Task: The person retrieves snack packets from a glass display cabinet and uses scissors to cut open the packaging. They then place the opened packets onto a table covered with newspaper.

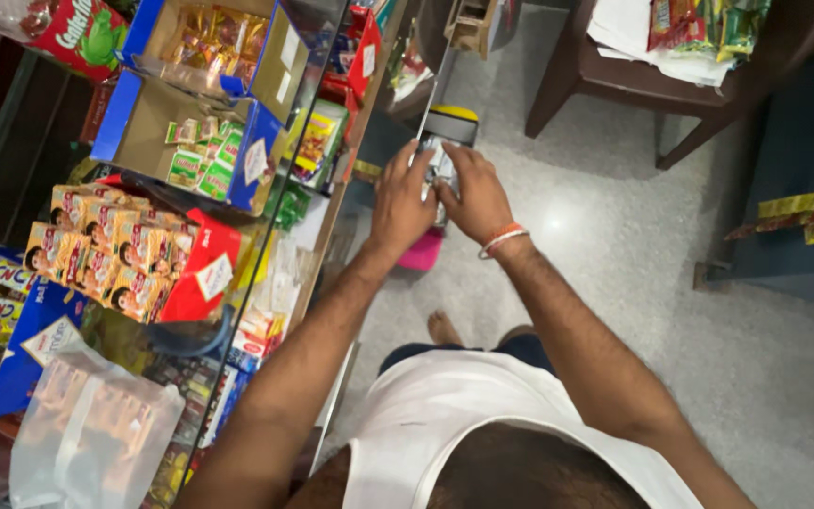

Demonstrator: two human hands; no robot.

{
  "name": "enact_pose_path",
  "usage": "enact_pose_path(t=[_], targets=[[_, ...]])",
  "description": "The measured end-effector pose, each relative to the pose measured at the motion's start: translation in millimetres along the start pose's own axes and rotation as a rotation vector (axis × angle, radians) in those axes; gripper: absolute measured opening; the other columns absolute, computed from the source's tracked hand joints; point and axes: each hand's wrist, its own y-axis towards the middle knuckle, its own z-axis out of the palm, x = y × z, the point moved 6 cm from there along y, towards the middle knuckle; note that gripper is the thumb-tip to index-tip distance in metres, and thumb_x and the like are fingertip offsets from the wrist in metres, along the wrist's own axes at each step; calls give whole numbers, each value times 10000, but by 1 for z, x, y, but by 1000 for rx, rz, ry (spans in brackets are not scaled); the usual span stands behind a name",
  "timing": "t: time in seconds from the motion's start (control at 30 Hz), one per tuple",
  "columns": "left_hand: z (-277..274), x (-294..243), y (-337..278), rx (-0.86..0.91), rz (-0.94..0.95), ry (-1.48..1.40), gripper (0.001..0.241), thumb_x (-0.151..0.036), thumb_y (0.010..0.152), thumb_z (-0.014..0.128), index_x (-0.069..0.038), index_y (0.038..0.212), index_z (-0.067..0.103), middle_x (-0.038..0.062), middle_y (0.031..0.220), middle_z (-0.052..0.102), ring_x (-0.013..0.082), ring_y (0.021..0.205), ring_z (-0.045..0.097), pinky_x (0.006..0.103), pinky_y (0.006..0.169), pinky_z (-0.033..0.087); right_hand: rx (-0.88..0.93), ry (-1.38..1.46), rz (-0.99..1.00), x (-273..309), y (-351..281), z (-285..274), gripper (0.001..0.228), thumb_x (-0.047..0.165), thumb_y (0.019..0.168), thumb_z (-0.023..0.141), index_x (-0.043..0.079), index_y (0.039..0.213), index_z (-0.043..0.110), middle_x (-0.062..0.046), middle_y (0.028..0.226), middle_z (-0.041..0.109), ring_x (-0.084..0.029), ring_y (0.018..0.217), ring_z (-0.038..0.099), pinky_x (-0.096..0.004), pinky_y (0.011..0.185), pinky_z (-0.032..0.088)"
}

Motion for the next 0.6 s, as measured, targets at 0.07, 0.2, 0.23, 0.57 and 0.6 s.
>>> enact_pose_path(t=[0.07, 0.2, 0.23, 0.57, 0.6], targets=[[1, 0, 15, 7, 8, 5, 617, -34, 793, 719, -51, 1385, 544, 218, 1469, 497, 426, 1344, 489, 518, 1120, 398, 3, 26, 38, -7, 12, 0, 562, 119, 899, 712, 18, 1420, 530, -237, 1316, 615, -433, 1215, 577, -487, 1057, 455], [9, -3, 44, 13, -25, -13, 601, -3, 807, 698, -56, 1388, 553, 214, 1461, 510, 421, 1340, 497, 514, 1119, 400, -20, 48, 17, -20, 33, -6, 557, 110, 899, 707, 23, 1419, 530, -234, 1322, 612, -433, 1228, 573, -487, 1063, 453], [13, -5, 52, 13, -28, -11, 603, 6, 811, 689, -58, 1395, 555, 213, 1462, 512, 420, 1345, 498, 510, 1125, 404, -8, 58, 29, -27, 39, -8, 558, 111, 895, 708, 23, 1417, 532, -236, 1323, 609, -436, 1216, 571, -486, 1053, 455], [67, -26, 133, -31, -103, 79, 578, 20, 816, 671, -17, 1382, 555, 222, 1433, 532, 421, 1335, 509, 513, 1113, 408, 68, 176, 7, -106, 105, -47, 546, 131, 884, 710, 31, 1393, 538, -225, 1333, 608, -433, 1227, 571, -488, 1053, 454], [74, -32, 145, -36, -109, 79, 581, 22, 816, 669, -13, 1384, 555, 222, 1432, 533, 421, 1336, 509, 513, 1111, 408, 70, 179, 2, -115, 113, -57, 536, 131, 885, 709, 32, 1384, 541, -224, 1339, 609, -431, 1235, 569, -488, 1056, 453]])
